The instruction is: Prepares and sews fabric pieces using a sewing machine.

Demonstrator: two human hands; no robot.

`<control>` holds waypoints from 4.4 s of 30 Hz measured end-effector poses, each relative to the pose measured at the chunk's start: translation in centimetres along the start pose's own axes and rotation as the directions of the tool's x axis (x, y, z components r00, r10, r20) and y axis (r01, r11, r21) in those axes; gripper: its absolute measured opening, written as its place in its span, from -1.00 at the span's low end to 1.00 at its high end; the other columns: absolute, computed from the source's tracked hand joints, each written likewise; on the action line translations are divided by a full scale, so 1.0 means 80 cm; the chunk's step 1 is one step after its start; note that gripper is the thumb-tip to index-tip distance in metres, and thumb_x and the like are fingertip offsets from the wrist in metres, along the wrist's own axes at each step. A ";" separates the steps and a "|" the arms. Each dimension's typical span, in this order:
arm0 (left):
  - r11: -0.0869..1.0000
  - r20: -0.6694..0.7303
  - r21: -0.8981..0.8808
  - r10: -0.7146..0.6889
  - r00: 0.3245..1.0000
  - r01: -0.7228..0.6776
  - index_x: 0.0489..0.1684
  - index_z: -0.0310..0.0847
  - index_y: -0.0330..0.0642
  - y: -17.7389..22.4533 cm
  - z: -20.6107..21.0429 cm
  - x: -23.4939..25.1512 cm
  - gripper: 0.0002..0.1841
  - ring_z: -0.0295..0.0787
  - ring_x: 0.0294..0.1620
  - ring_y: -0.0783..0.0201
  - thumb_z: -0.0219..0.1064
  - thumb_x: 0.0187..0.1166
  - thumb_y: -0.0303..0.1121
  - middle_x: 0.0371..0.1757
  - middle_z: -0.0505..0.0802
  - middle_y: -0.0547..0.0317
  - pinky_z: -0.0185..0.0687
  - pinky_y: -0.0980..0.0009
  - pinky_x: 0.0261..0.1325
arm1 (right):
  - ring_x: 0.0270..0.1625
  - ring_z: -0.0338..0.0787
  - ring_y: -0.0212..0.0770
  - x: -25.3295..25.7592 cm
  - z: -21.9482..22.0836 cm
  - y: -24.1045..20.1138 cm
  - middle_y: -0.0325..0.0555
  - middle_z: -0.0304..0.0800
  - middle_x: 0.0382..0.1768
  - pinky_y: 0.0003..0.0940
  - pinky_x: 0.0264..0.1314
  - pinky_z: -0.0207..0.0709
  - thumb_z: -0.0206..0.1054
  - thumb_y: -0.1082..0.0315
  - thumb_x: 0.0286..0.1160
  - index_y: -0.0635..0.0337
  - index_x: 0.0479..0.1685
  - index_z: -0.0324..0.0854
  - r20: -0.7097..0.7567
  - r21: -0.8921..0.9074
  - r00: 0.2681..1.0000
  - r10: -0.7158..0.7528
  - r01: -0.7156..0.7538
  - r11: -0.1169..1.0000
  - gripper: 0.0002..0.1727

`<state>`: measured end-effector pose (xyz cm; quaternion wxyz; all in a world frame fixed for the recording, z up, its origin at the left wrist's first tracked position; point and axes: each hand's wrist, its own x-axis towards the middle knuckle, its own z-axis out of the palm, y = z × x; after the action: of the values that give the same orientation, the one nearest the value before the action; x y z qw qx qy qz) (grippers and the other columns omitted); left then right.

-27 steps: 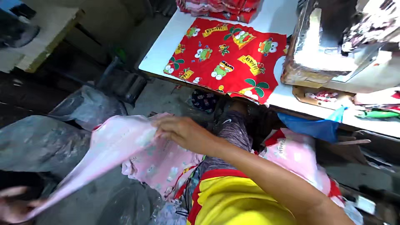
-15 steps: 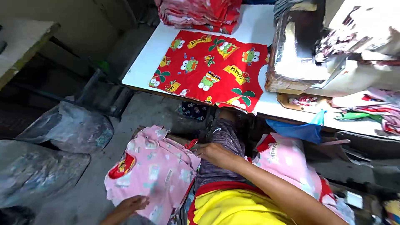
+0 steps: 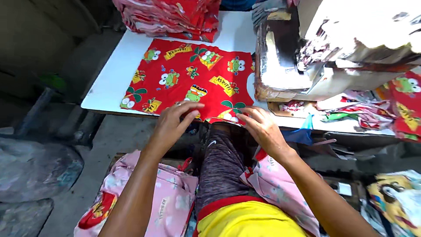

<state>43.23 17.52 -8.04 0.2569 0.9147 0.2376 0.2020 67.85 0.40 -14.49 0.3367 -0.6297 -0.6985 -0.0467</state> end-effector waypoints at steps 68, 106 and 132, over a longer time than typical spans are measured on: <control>0.956 -0.136 -0.097 -0.290 0.947 0.278 0.37 0.47 -0.50 -0.035 0.065 0.231 -0.57 0.77 0.17 -0.26 0.06 0.82 -0.26 0.07 0.79 -0.42 0.60 -0.21 0.29 | 0.59 0.61 -0.20 -0.004 0.025 0.025 -0.20 0.77 0.41 -0.09 0.71 0.38 0.23 0.18 0.76 0.05 0.22 0.82 -0.105 0.018 0.994 0.041 -0.039 0.999 -0.68; 0.922 0.441 -0.036 0.361 0.822 -0.386 0.44 0.68 -0.07 0.122 0.081 -0.068 -0.57 0.94 -0.05 0.09 0.40 0.60 -0.25 0.45 0.78 0.10 0.84 0.08 -0.16 | -0.04 0.82 -0.30 -0.050 -0.018 -0.068 -0.11 0.83 -0.04 -0.31 0.14 0.71 0.30 0.33 0.67 0.23 0.32 0.57 0.466 0.882 0.685 0.560 -0.412 -0.229 -0.67; 0.924 -0.089 -0.374 0.043 0.995 -0.073 0.01 0.66 -0.09 0.091 0.045 -0.016 -0.80 0.70 0.29 0.44 0.28 0.69 -0.19 0.27 0.75 0.31 0.66 0.45 0.33 | -0.15 0.67 -0.67 -0.015 -0.180 -0.035 -0.23 0.74 -0.10 -0.78 -0.09 0.52 0.09 0.33 0.84 0.22 0.13 0.71 -0.334 0.315 0.866 0.371 -0.269 0.910 -0.72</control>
<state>46.41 10.00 -7.06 0.4122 0.8461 0.1772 0.2876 71.21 -8.21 -3.08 0.5497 -0.6666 -0.5030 -0.0219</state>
